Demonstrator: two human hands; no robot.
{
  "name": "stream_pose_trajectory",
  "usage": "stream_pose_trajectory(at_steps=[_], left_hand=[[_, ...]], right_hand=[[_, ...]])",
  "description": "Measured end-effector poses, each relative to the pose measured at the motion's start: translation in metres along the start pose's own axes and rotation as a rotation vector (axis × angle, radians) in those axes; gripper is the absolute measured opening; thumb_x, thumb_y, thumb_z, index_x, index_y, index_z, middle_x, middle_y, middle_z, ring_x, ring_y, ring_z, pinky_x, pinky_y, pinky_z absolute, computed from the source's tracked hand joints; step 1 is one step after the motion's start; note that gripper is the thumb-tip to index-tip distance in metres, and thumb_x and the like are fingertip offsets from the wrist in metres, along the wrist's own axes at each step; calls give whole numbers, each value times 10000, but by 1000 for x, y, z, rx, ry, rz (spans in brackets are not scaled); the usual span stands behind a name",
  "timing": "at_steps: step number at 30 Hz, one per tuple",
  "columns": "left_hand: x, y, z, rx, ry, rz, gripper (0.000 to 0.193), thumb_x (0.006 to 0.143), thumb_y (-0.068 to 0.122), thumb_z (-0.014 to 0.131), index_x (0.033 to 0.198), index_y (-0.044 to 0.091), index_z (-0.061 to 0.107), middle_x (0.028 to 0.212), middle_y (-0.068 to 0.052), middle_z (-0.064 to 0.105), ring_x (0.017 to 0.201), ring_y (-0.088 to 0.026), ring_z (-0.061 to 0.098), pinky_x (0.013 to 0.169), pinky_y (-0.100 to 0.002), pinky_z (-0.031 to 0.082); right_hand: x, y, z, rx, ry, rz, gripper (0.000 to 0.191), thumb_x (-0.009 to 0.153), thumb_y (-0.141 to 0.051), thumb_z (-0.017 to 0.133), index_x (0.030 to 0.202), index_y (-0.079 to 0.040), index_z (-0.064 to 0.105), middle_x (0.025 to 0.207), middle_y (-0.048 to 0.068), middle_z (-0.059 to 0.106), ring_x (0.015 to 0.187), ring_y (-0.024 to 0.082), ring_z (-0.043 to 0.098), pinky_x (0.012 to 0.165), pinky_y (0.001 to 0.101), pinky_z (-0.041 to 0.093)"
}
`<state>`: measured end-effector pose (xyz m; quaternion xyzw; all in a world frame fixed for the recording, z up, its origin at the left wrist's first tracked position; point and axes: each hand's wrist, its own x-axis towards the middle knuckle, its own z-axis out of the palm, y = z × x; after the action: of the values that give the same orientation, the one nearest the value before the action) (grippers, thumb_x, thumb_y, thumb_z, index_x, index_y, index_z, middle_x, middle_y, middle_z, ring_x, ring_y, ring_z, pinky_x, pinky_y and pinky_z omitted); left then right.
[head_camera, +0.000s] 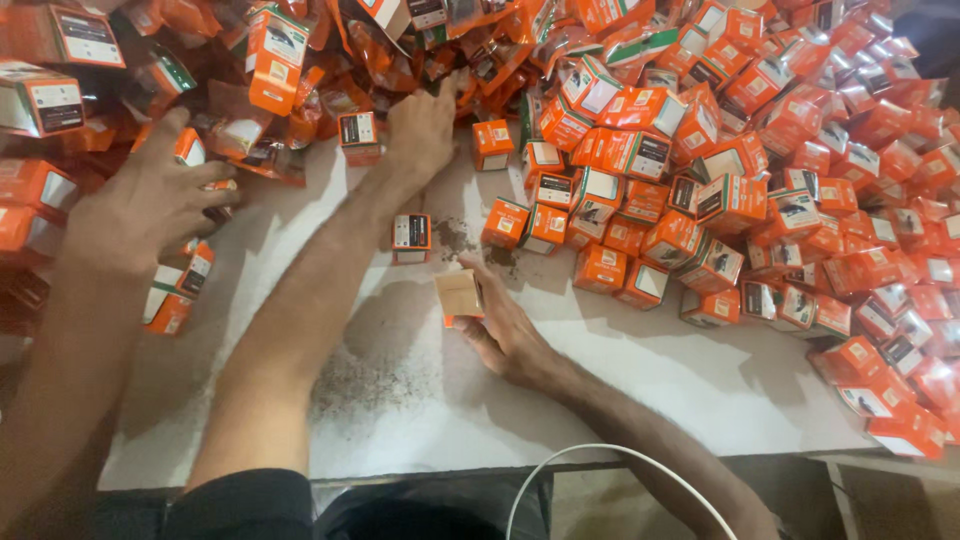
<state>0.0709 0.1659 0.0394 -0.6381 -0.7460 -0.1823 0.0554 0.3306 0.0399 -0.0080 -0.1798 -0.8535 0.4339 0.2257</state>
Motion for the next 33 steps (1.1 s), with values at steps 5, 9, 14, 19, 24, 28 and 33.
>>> stream_pose_trajectory(at_steps=[5, 9, 14, 19, 24, 28, 33], left_hand=[[-31, -38, -17, 83, -88, -59, 1000, 736, 177, 798, 1533, -132, 279, 905, -251, 712, 813, -404, 720, 678, -503, 591], [-78, -48, -20, 316, -28, -17, 921, 742, 258, 805, 1478, -77, 364, 1277, -364, 610, 1016, -409, 708, 738, -480, 612], [-95, -68, -23, 131, -301, -28, 678, 886, 407, 716, 1427, 77, 474, 1382, -281, 478, 1080, -432, 651, 841, -574, 548], [-71, -75, -16, 187, -220, 57, 306, 955, 283, 668, 1248, 197, 658, 1145, -125, 722, 1099, -364, 689, 941, -571, 527], [-86, -59, -22, 262, -320, -16, 548, 848, 277, 722, 1353, 156, 545, 1166, -150, 687, 1061, -353, 698, 827, -549, 583], [-133, -55, -39, 119, -386, -137, 456, 929, 408, 673, 1294, 175, 530, 1301, -252, 512, 1003, -438, 656, 764, -574, 575], [-164, -65, -56, 49, -313, -20, 294, 946, 244, 610, 1222, 151, 564, 1307, -254, 512, 977, -449, 669, 772, -573, 572]], right_hand=[[0, 0, -1, -31, 24, -82, 710, 1053, -210, 606, 1595, -19, 188, 1538, 273, 429, 1428, 426, 489, 1148, 471, 418], [3, -3, 1, -51, 51, -22, 723, 989, -124, 643, 1580, -60, 233, 1409, 239, 547, 1294, 395, 601, 1055, 454, 490], [7, -5, 0, -112, 103, -53, 649, 945, -141, 730, 1489, -93, 380, 1275, 185, 645, 1154, 330, 679, 980, 432, 543], [4, -4, -6, -204, 176, -193, 742, 869, -150, 813, 1477, -47, 400, 1306, 217, 626, 1143, 356, 670, 964, 423, 546], [-1, -3, -4, -150, 295, -405, 719, 925, -171, 847, 1453, -61, 371, 1342, 162, 648, 1126, 318, 701, 991, 411, 573], [-1, -7, -6, -318, 136, -348, 622, 832, -173, 862, 1337, -75, 513, 1268, 195, 651, 1093, 410, 687, 861, 444, 583], [2, -19, -10, -291, 94, -289, 552, 839, -151, 836, 1303, -56, 552, 1240, 193, 658, 1064, 406, 692, 835, 443, 583]])
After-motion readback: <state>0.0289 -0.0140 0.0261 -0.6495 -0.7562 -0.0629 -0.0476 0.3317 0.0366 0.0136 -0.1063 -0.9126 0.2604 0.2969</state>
